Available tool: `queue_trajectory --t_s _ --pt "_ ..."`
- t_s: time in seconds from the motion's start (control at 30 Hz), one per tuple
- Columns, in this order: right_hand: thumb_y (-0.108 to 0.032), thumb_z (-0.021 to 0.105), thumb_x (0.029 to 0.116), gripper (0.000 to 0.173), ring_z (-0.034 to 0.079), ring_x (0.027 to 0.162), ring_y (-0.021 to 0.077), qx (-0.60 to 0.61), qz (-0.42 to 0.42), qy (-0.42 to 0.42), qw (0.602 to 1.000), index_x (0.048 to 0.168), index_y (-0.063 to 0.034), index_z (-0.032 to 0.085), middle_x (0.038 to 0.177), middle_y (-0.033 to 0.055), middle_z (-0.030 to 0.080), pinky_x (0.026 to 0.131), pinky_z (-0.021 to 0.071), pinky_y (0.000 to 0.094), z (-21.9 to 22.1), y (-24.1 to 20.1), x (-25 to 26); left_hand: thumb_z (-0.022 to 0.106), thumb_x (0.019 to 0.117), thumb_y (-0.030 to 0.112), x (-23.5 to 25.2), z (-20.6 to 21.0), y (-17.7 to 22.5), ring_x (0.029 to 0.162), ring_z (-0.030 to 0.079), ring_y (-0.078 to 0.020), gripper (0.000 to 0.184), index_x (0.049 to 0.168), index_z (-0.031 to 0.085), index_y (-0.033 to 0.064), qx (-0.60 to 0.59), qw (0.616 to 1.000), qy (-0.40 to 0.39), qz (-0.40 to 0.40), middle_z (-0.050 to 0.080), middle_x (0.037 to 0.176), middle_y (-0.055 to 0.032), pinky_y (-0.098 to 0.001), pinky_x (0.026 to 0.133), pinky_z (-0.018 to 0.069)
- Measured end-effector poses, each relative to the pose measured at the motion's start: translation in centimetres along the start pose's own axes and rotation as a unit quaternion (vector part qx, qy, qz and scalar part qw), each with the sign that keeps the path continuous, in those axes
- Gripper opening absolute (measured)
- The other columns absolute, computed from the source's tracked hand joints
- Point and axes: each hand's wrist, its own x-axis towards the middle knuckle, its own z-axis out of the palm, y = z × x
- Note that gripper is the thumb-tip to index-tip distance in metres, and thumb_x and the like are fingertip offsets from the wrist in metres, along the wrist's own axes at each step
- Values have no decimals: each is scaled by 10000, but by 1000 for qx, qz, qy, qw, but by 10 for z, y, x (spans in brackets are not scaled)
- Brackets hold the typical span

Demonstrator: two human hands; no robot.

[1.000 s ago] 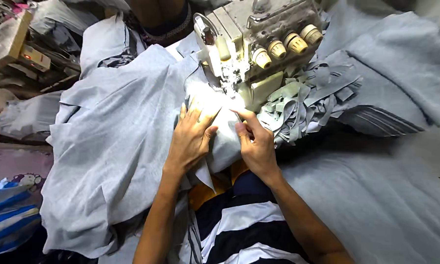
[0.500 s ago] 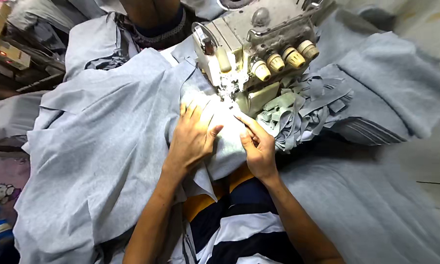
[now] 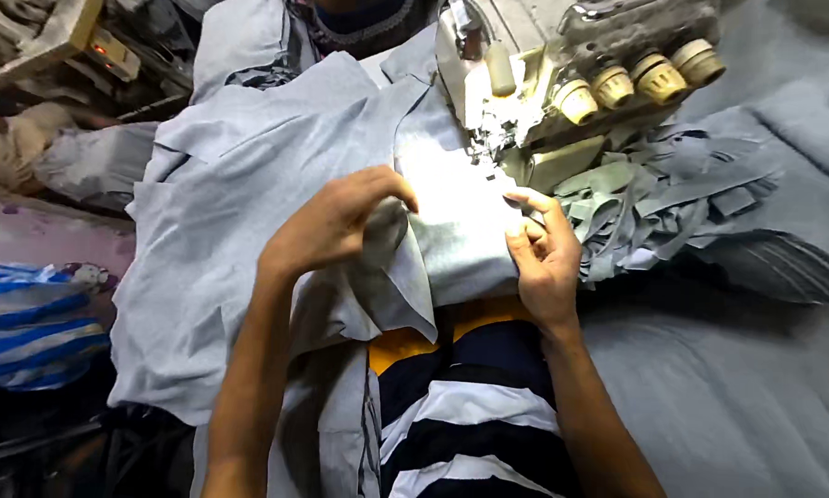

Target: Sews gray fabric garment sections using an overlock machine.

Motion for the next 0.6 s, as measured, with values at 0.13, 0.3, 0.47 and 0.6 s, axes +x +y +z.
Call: queue_trajectory --t_s 0.13,0.3,0.47,0.6 --pt "-89 519 1020 356 669 803 59 8 -7 2 1000 1370 -101 582 1063 14 717 677 564 218 0 1 -6 573 981 147 -13 7 8 1270 542 -306 321 1254 723 229 166 985 -55 -6 623 1342 -73 -490 1033 445" --pt "-101 513 1044 232 665 863 54 -3 -15 6 1000 1206 -75 677 1102 11 722 713 554 216 -2 4 -12 543 986 174 15 21 3 1177 597 -275 227 1000 769 156 134 985 -35 99 699 1134 -64 -490 1078 407" --pt "-151 503 1059 236 654 860 50 4 13 -4 1000 1099 -78 725 1032 -4 726 726 547 226 -9 -2 -22 584 976 119 55 31 15 830 648 -53 146 1021 654 -1 -95 993 52 -42 672 895 -37 -249 807 555" --pt "-428 516 1059 405 571 729 44 -45 27 9 999 884 -96 671 803 -24 590 646 495 242 -9 -6 -36 686 966 354 82 46 25 700 620 -97 231 1009 710 129 41 983 72 -163 666 799 22 -340 662 516"
